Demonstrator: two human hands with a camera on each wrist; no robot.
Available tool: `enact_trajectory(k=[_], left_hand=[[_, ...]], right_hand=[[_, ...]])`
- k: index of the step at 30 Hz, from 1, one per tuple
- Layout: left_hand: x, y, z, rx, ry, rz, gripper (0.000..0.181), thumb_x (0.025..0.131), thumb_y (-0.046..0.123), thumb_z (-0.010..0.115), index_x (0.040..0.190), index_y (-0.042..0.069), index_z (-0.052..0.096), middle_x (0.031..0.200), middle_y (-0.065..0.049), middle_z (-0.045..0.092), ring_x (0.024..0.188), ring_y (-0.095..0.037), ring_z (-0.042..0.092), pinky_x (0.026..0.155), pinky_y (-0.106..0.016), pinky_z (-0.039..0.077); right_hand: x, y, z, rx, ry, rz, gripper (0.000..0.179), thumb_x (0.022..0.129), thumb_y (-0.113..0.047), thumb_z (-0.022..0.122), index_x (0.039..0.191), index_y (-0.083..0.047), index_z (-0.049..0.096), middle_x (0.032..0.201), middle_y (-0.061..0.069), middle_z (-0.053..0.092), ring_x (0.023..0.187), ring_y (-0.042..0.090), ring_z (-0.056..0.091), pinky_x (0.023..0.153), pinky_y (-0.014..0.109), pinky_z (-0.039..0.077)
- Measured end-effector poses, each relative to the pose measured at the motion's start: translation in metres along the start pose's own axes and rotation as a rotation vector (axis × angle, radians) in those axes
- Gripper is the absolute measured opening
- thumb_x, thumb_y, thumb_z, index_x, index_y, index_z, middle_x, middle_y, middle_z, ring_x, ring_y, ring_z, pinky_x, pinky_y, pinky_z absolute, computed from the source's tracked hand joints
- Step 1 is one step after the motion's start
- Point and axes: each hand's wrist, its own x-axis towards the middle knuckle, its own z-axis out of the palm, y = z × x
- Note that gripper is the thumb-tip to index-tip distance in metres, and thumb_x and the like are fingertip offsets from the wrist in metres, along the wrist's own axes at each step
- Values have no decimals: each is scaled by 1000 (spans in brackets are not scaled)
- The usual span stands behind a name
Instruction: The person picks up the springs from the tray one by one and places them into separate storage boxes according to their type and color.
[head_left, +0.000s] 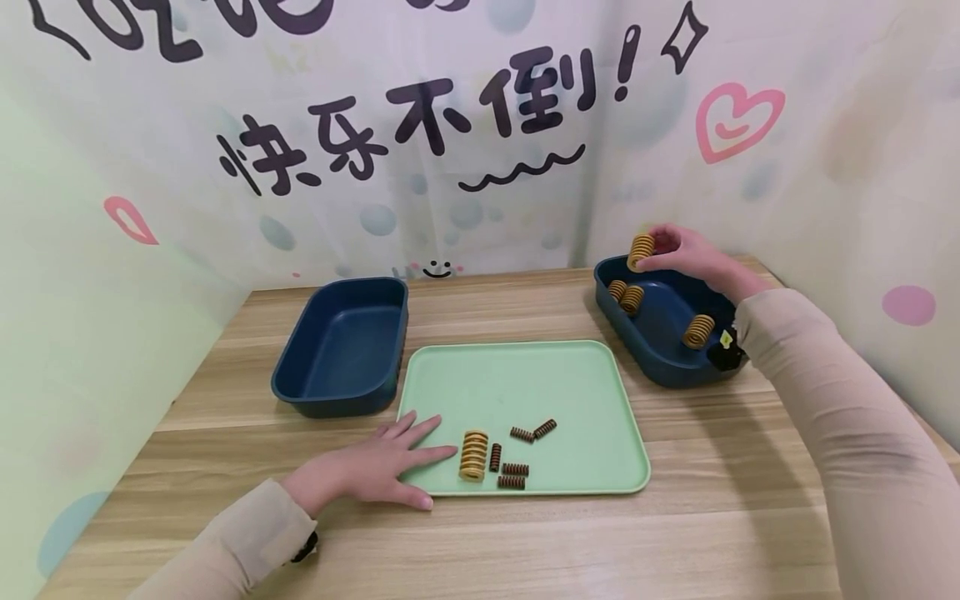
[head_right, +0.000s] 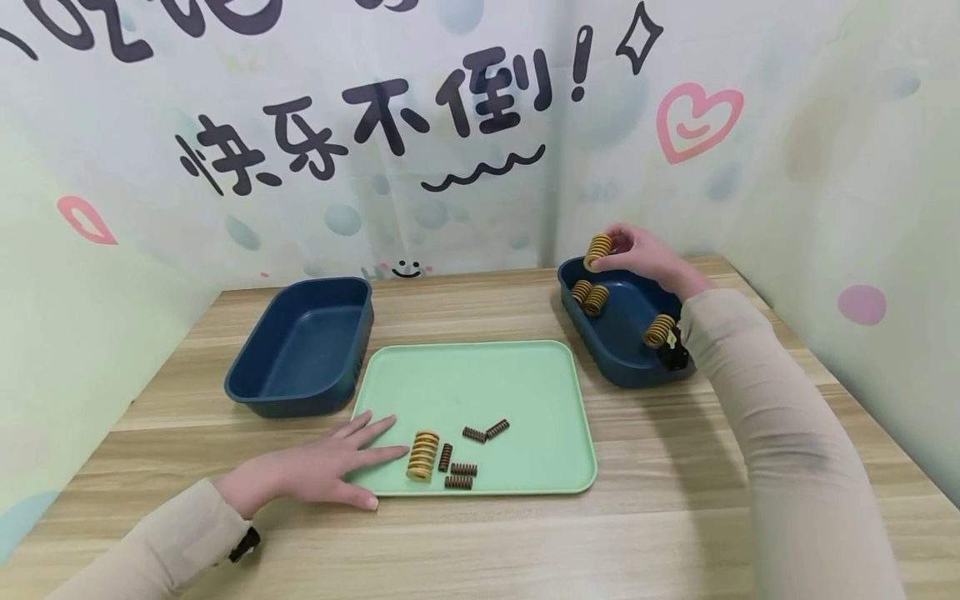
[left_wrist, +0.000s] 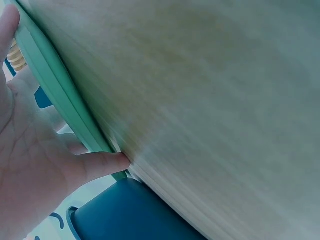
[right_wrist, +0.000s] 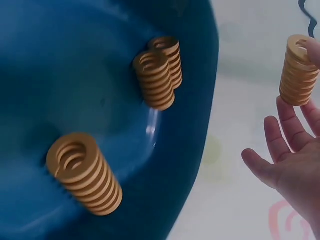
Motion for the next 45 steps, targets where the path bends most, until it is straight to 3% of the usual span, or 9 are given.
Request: enact_trajectory(k=[8, 26, 38, 45], left_hand=[[1, -1, 0, 6, 3, 7, 68, 84, 59, 50, 143, 30, 31, 154, -10, 6, 137, -43, 2, 105, -61, 12], [1, 0, -1, -3, -6, 3, 68, 84, 58, 50, 143, 30, 30, 154, -9, 5, 137, -42, 1, 104, -61, 12], [1, 0, -1, -10, -7, 1, 69, 84, 59, 50, 144, 31, 30, 154, -9, 5, 137, -43, 1, 104, -61, 12], [1, 0, -1, -9, -6, 6, 69, 84, 58, 50, 144, 30, 30, 154, -10, 5, 137, -43, 1, 104, -62, 13]], right_hand=[[2, 16, -7, -49, -30, 51, 58, 85, -30, 65, 126, 2, 37, 110, 15, 48, 98, 26, 44, 87, 39, 37], [14, 38, -9, -226, -220, 59, 55, 82, -21, 69, 121, 9, 44, 114, 26, 51, 103, 35, 47, 90, 48, 37], [20, 43, -9, -329, -516, 83, 63, 81, -20, 70, 127, 10, 39, 123, 28, 45, 112, 38, 42, 98, 55, 30], [25, 38, -3, -463, -666, 35, 61, 79, -20, 72, 125, 8, 44, 121, 26, 48, 112, 40, 42, 95, 53, 34]])
